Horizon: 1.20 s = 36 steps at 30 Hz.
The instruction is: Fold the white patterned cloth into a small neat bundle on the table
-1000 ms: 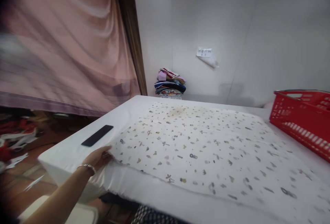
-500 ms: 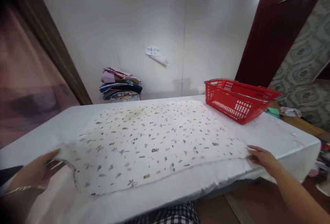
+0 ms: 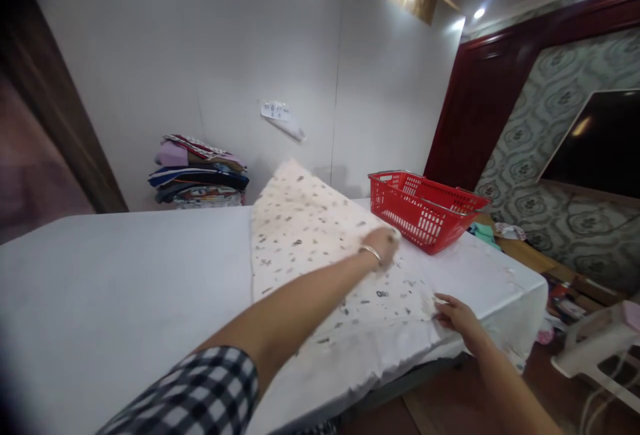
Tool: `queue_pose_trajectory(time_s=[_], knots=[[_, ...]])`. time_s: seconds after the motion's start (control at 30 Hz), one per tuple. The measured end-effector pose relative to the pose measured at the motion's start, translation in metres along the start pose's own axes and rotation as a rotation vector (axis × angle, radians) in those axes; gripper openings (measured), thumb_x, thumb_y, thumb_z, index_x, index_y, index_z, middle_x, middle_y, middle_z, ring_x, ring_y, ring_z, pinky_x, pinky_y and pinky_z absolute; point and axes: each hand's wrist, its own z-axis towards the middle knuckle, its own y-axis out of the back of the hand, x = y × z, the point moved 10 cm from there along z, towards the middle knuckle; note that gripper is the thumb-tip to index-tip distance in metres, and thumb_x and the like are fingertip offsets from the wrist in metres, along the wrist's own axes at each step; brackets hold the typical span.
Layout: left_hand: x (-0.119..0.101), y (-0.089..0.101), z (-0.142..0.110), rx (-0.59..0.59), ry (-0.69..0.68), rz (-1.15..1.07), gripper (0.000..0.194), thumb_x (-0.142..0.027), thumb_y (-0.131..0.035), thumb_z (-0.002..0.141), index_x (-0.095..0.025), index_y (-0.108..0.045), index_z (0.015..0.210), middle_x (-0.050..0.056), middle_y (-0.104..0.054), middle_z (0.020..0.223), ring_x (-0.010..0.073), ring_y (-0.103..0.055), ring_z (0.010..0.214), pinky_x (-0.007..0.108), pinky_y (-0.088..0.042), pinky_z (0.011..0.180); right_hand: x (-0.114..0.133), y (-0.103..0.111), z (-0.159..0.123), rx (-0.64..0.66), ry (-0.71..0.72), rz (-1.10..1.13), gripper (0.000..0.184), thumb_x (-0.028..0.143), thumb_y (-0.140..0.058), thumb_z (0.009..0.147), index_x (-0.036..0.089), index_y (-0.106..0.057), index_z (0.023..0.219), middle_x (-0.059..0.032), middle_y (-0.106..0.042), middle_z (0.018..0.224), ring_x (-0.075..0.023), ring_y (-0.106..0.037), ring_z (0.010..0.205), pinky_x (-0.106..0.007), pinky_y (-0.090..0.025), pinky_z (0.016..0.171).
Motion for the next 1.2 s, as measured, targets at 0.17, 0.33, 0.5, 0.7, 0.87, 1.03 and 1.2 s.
queue_pose_trajectory(time_s=[0.17,0.33,0.5,0.7,0.87,1.03,1.2], knots=[[-0.019,-0.130,0.014,0.243,-0.171,0.039,0.019,-0.021,-0.055,0.082,-0.019,-0.071,0.092,0.013,-0.070,0.104,0.0240,-0.063,0.101,0.033,-0.049,0.086,0.008,-0.003,-0.007,0.032,0.145,0.120,0.037,0.033,-0.077,0.055,0.023,-0.069,0.090,0.0016,-0.061,0.059,-0.0158,-0.060,0.051,-0.026,-0.051,0.049],[0.011,-0.147,0.029,0.215,-0.145,0.029,0.021,-0.027,-0.052,0.079,-0.019,-0.070,0.087,0.010,-0.071,0.093,0.0221,-0.064,0.092,0.030,-0.049,0.078,0.020,-0.012,-0.012,0.052,0.229,0.161,0.046,0.038,-0.080,0.053,0.022,-0.069,0.095,0.0003,-0.065,0.073,-0.0150,-0.061,0.055,-0.027,-0.053,0.052],[0.009,-0.076,0.054,0.031,-0.065,-0.354,0.019,-0.030,-0.056,0.079,-0.016,-0.060,0.066,0.000,-0.060,0.060,0.0145,-0.058,0.065,0.025,-0.044,0.063,0.041,-0.015,-0.022,0.044,0.310,0.253,0.047,0.041,-0.081,0.055,0.020,-0.068,0.096,-0.0004,-0.063,0.080,-0.0137,-0.059,0.063,-0.026,-0.053,0.056],[0.003,0.048,0.060,-0.452,-0.105,-0.143,0.021,-0.028,-0.047,0.087,-0.015,-0.062,0.080,0.004,-0.064,0.079,0.0167,-0.059,0.080,0.028,-0.043,0.074,0.077,-0.038,-0.040,0.135,0.388,0.358,0.044,0.039,-0.081,0.058,0.020,-0.066,0.095,0.0042,-0.057,0.073,-0.0091,-0.053,0.057,-0.026,-0.051,0.055],[-0.032,-0.059,0.043,0.020,-0.346,0.314,0.019,-0.023,-0.051,0.083,-0.017,-0.067,0.092,0.009,-0.067,0.099,0.0210,-0.062,0.090,0.030,-0.044,0.076,0.113,-0.059,-0.044,0.207,0.458,0.365,0.045,0.038,-0.079,0.061,0.020,-0.062,0.099,0.0067,-0.054,0.068,-0.0078,-0.053,0.052,-0.026,-0.052,0.053],[-0.015,-0.089,0.035,-0.009,-0.284,0.191,0.023,-0.031,-0.047,0.088,-0.019,-0.066,0.087,0.006,-0.067,0.094,0.0181,-0.060,0.089,0.027,-0.044,0.075,0.111,-0.059,-0.039,0.172,0.403,0.301,0.043,0.038,-0.079,0.058,0.020,-0.059,0.091,0.0078,-0.053,0.062,-0.0090,-0.057,0.049,-0.024,-0.052,0.049],[-0.017,-0.084,0.026,-0.019,-0.383,0.108,0.020,-0.026,-0.047,0.087,-0.019,-0.065,0.084,0.004,-0.063,0.090,0.0163,-0.058,0.085,0.027,-0.043,0.074,0.107,-0.064,-0.041,0.211,0.353,0.255,0.039,0.033,-0.076,0.058,0.020,-0.056,0.089,0.0078,-0.056,0.060,-0.0103,-0.058,0.048,-0.024,-0.053,0.048]])
